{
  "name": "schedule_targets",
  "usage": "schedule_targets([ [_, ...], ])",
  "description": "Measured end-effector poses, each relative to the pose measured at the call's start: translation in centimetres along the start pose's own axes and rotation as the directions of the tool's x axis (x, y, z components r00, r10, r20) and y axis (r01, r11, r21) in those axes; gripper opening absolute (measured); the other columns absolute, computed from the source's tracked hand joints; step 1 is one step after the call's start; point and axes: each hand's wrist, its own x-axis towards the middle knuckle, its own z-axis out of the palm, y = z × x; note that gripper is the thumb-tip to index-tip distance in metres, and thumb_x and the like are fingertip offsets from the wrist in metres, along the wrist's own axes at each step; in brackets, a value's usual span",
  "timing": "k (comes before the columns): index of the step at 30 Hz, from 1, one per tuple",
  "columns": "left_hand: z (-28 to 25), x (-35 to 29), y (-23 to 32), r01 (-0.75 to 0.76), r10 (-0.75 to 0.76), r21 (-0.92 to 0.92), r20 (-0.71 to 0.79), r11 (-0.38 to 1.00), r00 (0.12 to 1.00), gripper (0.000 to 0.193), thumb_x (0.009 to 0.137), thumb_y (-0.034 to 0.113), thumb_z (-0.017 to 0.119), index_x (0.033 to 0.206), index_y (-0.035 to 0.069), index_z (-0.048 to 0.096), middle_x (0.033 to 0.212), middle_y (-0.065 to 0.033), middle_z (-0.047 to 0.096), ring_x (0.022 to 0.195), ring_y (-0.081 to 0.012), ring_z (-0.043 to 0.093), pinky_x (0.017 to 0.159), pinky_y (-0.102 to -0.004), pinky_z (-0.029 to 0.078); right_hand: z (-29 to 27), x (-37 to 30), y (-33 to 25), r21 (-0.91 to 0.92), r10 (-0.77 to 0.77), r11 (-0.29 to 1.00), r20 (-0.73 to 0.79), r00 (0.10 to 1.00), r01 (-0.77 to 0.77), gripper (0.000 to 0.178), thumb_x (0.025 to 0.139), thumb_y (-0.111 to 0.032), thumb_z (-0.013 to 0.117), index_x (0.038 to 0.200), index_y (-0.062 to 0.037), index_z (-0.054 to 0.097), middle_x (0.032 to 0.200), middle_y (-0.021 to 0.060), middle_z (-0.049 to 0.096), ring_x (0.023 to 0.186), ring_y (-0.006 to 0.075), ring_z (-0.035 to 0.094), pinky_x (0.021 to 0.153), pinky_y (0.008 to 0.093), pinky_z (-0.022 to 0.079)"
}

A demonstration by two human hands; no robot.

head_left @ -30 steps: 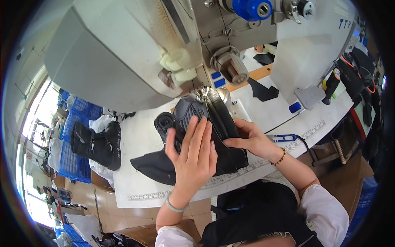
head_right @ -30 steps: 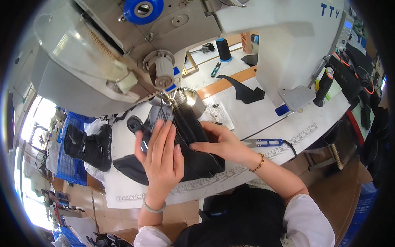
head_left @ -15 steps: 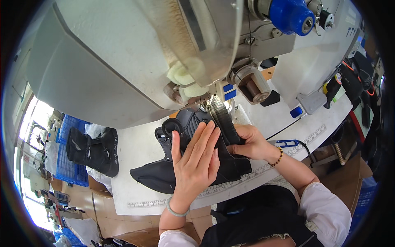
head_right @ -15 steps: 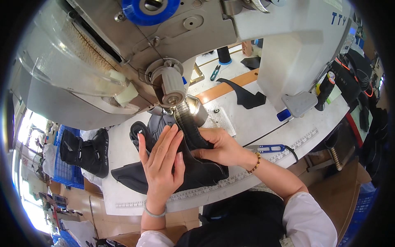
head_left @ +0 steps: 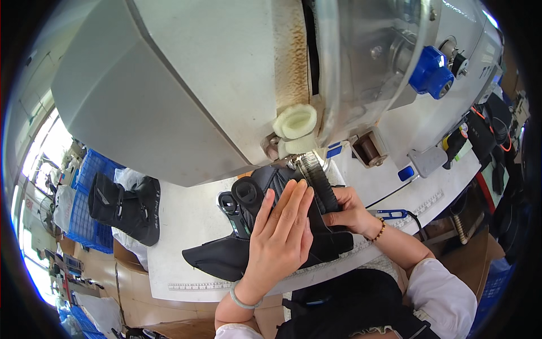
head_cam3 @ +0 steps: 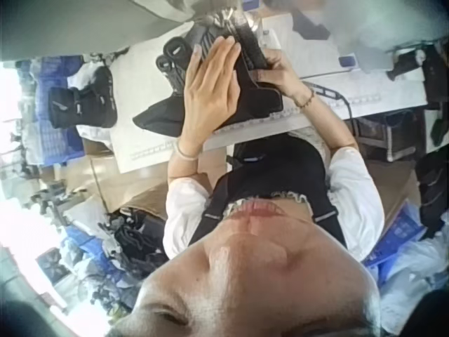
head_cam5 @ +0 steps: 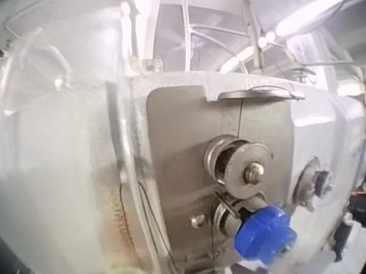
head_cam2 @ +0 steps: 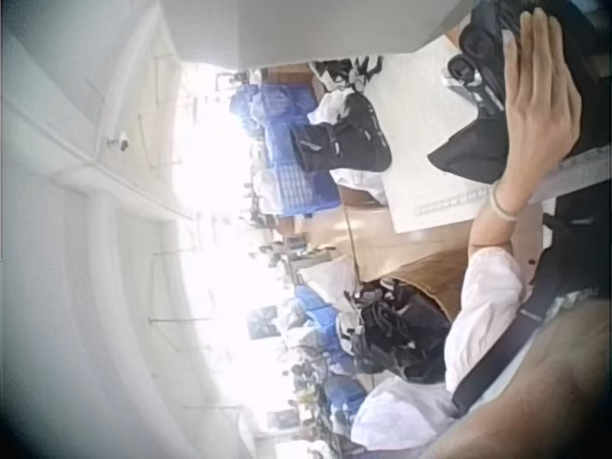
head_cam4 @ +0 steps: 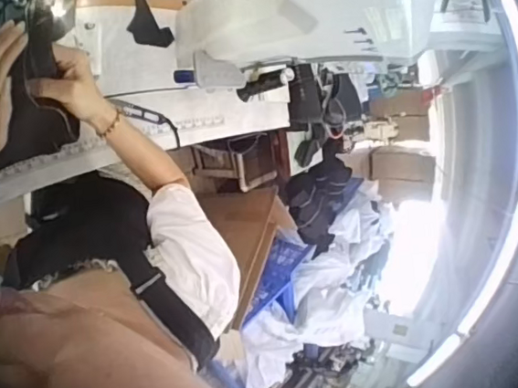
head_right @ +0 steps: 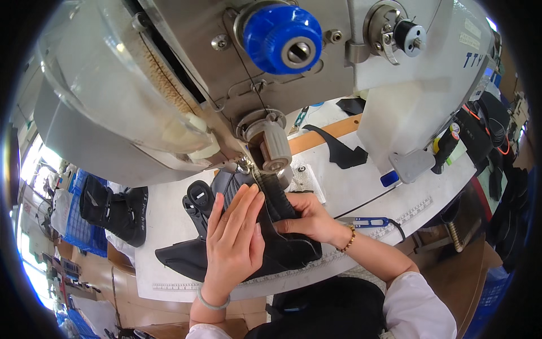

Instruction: The person marks a boot upper with a pen, stitches along its edge using a sewing machine, and trims threads with thread snips.

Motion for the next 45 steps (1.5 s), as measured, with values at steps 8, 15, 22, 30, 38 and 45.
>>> schedule_targets([
  [8,-0.2,0.4,0.7,0.020,-0.022,0.023,0.056,1.000,0.998,0.044,0.081,0.001,0.052,0.125,-0.006,0.053,0.131,-0.0146,0.052,0.123,-0.0274,0.050,0.110,-0.0427,0.028,0.0,0.1,-0.2,0.046,0.033,0.998,-0.010,0.999,-0.033,0.027,0.078,0.006,0.065,0.104,0.0005,0.063,0.090,-0.0020,0.063,0.081,0.0032,0.054,0.071,0.0202,0.045],
  [15,-0.3,0.4,1.0,0.039,-0.040,0.027,0.066,0.999,0.997,0.044,0.082,0.000,0.052,0.126,-0.006,0.052,0.133,-0.0145,0.050,0.124,-0.0273,0.049,0.110,-0.0424,0.027,-0.1,-0.3,-0.3,0.081,0.029,0.996,-0.005,1.000,-0.028,0.025,0.079,0.006,0.065,0.103,0.0013,0.063,0.091,-0.0014,0.064,0.081,0.0028,0.054,0.071,0.0197,0.045],
  [22,-0.5,0.5,0.8,0.037,-0.043,0.061,0.096,0.997,0.995,0.044,0.083,0.002,0.051,0.127,-0.007,0.050,0.134,-0.0150,0.049,0.126,-0.0252,0.048,0.111,-0.0409,0.026,0.5,0.0,-0.4,0.088,0.040,0.995,-0.041,0.998,-0.037,0.022,0.080,0.006,0.064,0.102,0.0014,0.062,0.088,-0.0021,0.063,0.079,0.0019,0.054,0.069,0.0189,0.045],
  [30,-0.3,1.0,0.7,0.057,-0.061,0.063,0.065,0.996,0.996,0.042,0.085,0.000,0.050,0.126,-0.004,0.052,0.132,-0.0136,0.051,0.124,-0.0256,0.049,0.110,-0.0424,0.028,0.7,0.2,-0.4,0.057,0.069,0.996,-0.116,0.991,-0.063,0.017,0.081,0.004,0.065,0.097,0.0008,0.061,0.086,-0.0019,0.063,0.076,0.0013,0.053,0.066,0.0186,0.044],
  [38,-0.1,1.0,0.4,0.054,-0.055,0.023,0.027,0.998,0.998,0.039,0.083,-0.001,0.049,0.121,-0.004,0.056,0.127,-0.0132,0.055,0.119,-0.0266,0.053,0.109,-0.0435,0.029,1.1,0.0,-0.7,0.062,0.089,0.995,-0.139,0.986,-0.081,0.016,0.081,0.002,0.065,0.096,0.0009,0.061,0.086,-0.0021,0.063,0.077,0.0016,0.053,0.066,0.0187,0.044],
  [45,-0.4,0.8,0.1,0.012,-0.017,0.070,0.065,0.997,0.998,0.044,0.083,0.003,0.053,0.126,-0.005,0.052,0.132,-0.0125,0.051,0.120,-0.0232,0.053,0.111,-0.0397,0.028,1.1,0.2,-0.3,0.060,0.028,0.998,-0.093,0.995,-0.022,0.021,0.082,0.002,0.065,0.102,0.0025,0.062,0.090,-0.0001,0.064,0.079,0.0029,0.055,0.069,0.0199,0.046],
])
